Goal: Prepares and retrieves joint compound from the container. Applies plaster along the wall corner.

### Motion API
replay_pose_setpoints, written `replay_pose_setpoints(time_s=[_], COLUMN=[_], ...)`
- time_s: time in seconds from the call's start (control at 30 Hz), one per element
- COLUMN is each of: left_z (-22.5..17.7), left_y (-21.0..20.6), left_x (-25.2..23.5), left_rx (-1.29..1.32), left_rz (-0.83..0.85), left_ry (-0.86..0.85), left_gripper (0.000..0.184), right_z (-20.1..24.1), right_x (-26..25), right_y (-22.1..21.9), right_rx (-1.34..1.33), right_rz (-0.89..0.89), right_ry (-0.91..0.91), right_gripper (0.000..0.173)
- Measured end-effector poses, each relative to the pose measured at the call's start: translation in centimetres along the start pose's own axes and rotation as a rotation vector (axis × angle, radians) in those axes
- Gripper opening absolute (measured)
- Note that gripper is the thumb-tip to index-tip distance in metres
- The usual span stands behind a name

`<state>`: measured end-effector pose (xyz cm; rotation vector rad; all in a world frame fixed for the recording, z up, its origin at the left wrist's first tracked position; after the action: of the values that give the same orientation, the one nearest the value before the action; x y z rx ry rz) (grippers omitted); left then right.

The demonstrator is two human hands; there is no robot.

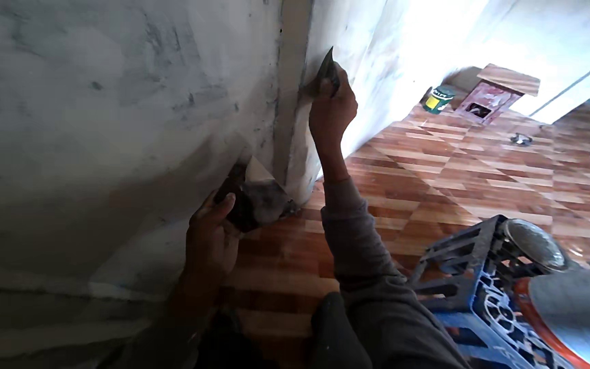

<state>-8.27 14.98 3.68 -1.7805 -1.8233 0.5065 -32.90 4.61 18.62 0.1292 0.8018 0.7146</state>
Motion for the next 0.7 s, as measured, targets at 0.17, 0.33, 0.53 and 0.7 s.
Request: replay_pose_setpoints(time_s=[0.17, 0.33, 0.53, 0.7], left_z=[0.4, -0.3, -0.7, 0.6], left_y=[1.0, 2.9, 3.0, 2.4], left_x=[-1.2, -2.5, -2.4, -2.4], left_rx=[-0.026, -0.044, -0.019, -0.023], left_rz=[-0.052, -0.057, -0.082, -0.087], left_ry=[-0.027, -0.103, -0.106, -0.037], left_gripper=[0.034, 0.032, 0.031, 0.032], right_z=[1.9, 2.2, -4.9, -6.6], right_x=[2.6, 6.8, -5.2, -12.5], right_y=[-0.6, 2.0, 6.2, 6.6], right_rx=[0.000, -0.189, -0.205, -0.225], right_rz=[-0.022, 0.320, 0.015, -0.008], right_ry=[0.025, 0.080, 0.125, 0.136], right_gripper=[0.036, 0.032, 0.031, 0.028])
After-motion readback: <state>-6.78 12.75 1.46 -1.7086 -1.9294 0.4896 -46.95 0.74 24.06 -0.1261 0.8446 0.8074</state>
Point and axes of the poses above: each hand's wrist, its own x-axis away from the middle knuckle, its own y-axis out of the back of the hand, z = x × y, the point moved 7 cm from there along -x, towards the middle knuckle, and after that the axes turned 7 degrees about z, right-handed, at the moved point
